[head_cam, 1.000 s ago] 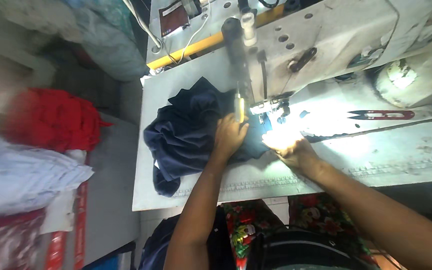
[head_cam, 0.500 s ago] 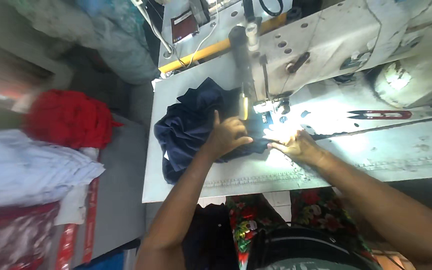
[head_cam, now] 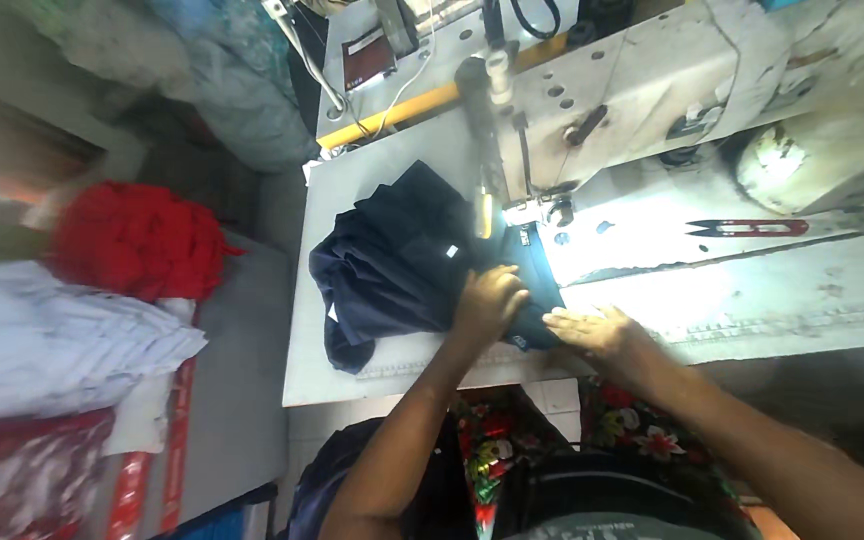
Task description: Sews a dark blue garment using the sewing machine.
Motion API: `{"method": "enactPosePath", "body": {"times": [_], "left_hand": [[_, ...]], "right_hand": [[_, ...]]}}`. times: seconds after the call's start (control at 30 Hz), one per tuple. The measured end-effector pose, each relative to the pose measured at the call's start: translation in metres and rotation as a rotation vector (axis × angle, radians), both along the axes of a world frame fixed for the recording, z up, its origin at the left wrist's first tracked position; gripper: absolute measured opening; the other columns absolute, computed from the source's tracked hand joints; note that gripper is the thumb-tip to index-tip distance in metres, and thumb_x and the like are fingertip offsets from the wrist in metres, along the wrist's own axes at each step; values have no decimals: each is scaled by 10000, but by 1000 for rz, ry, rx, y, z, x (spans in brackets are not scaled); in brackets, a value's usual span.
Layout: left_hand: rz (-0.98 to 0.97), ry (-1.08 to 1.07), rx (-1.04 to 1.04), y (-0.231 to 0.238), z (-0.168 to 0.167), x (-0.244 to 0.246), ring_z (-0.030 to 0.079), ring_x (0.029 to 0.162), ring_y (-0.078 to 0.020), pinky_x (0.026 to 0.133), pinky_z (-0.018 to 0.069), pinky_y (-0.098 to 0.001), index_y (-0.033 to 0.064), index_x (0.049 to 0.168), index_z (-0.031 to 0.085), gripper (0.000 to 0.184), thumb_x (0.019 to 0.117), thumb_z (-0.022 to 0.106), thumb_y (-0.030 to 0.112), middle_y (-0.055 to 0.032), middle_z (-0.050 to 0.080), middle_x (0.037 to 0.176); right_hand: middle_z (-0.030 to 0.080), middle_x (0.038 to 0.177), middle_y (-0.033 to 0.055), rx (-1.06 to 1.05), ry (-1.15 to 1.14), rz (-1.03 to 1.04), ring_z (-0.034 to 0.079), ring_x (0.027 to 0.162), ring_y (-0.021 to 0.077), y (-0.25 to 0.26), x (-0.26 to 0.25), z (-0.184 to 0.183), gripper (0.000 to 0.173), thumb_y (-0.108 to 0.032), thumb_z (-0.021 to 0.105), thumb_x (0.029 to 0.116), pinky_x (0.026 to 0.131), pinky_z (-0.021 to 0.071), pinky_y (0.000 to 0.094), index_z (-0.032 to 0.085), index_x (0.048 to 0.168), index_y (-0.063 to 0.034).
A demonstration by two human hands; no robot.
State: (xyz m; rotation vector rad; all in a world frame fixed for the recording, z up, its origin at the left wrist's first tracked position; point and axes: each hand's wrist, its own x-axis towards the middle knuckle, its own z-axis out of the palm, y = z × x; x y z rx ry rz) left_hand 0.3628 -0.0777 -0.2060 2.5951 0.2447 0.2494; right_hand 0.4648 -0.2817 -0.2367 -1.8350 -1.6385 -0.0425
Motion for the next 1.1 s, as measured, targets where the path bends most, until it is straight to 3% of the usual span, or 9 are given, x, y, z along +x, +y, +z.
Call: {"method": "enactPosePath", "body": {"times": [0.23, 0.57, 0.7, 0.87, 1.1], "left_hand": [[58, 32, -1, 9, -9, -16, 533, 1385, -340, 1156, 257, -714, 20, 1154, 722, 245, 1005, 593, 166, -149, 632, 1400], [73, -25, -12, 23, -18, 0, 551, 1375, -329, 1156, 219, -734, 23, 1129, 727, 235, 986, 584, 141, -129, 652, 1388], [82, -13, -7, 28, -18, 6, 543, 1385, -319, 1170, 216, -716, 20, 1134, 722, 235, 988, 586, 143, -124, 646, 1399], [93, -21, 12, 34, -20, 14, 546, 1383, -317, 1167, 218, -716, 8, 1096, 708, 211, 988, 582, 137, -133, 642, 1402], [120, 60, 18, 49, -18, 27, 461, 1453, -313, 1203, 175, -681, 20, 1151, 685, 248, 1022, 530, 165, -113, 624, 1430]], "right_hand": [[783, 1110, 93, 30, -57, -93, 750, 1068, 262, 3, -12, -1, 210, -45, 590, 950, 799, 577, 509, 790, 1006, -75], [774, 1151, 87, 8, -52, -107, 736, 1098, 270, 11, -5, -1, 222, -24, 588, 949, 784, 558, 517, 792, 1020, -76], [772, 1163, 76, 2, -62, -121, 729, 1115, 262, 15, 0, -2, 243, -13, 582, 947, 845, 563, 496, 798, 1036, -79], [771, 1155, 97, 1, -67, -115, 729, 1111, 294, 22, 7, -1, 232, -12, 584, 942, 963, 518, 568, 795, 1029, -57], [763, 1166, 121, -9, -12, -85, 726, 1107, 307, 34, 18, 3, 199, -75, 615, 963, 930, 502, 602, 786, 1060, -44]]}}
